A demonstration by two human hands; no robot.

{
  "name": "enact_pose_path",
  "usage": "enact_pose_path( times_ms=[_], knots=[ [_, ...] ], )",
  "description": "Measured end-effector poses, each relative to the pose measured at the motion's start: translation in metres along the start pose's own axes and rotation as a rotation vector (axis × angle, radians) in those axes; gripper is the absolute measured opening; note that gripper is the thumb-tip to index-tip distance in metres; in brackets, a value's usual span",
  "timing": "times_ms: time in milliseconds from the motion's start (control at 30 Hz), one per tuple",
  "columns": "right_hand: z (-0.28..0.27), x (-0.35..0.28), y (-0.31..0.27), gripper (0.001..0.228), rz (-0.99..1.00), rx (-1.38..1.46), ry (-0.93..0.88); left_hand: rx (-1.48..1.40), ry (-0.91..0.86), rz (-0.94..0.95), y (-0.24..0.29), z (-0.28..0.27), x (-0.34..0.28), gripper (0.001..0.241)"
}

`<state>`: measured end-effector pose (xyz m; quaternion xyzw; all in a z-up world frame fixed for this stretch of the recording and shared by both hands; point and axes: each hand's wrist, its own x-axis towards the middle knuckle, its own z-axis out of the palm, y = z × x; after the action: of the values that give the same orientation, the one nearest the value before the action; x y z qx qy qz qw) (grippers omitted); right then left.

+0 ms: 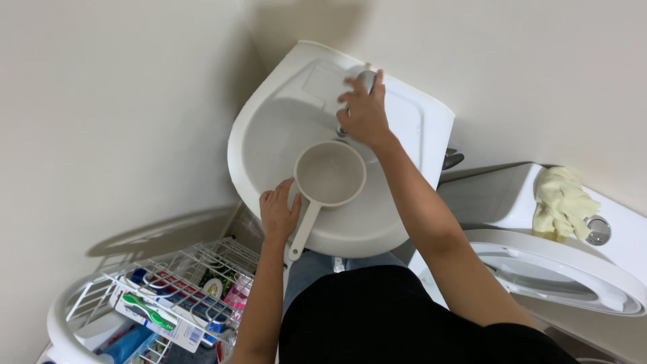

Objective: The person is cleaning a bathroom sink and a bidet sprayer using a water dipper.

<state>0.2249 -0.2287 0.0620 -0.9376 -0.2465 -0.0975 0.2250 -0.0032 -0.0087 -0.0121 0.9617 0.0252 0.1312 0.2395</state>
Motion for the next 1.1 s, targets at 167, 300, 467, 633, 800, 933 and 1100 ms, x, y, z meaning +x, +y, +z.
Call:
enact_pose_path(
  times_ms=[167,300,467,633,800,933,1100],
  knots=[
    [0.026,0.007,0.027,0.021,0.019,0.315,0.037,0.042,-0.095,-0.041,0.008,-0.007,0.008,0.047],
    [0.037,0.026,0.052,0.022,0.054,0.362,0.075,0.112,-0.077,0.013,-0.009,0.010,0.002,0.044],
    [0.011,0.041,0.040,0.023,0.243,0.653,0.198,0.135,-0.170,-0.056,0.002,0.003,0.009,0.049],
    [0.022,0.029,0.037,0.037,0.638,0.848,0.212,0.123,-0.109,-0.028,0.005,0.002,0.010,0.046],
    [-0.017,-0.004,-0.009,0.015,0.017,0.467,0.160,0.137,-0.034,0.003,0.011,-0.003,0.012,0.043],
    [-0.016,0.014,0.010,0.021,-0.025,0.456,0.052,0.133,-0.112,-0.036,0.012,-0.001,0.016,0.046],
    [-0.036,0.049,0.014,0.030,-0.195,0.421,0.197,0.167,-0.091,-0.040,0.011,0.002,0.014,0.045]
  ],
)
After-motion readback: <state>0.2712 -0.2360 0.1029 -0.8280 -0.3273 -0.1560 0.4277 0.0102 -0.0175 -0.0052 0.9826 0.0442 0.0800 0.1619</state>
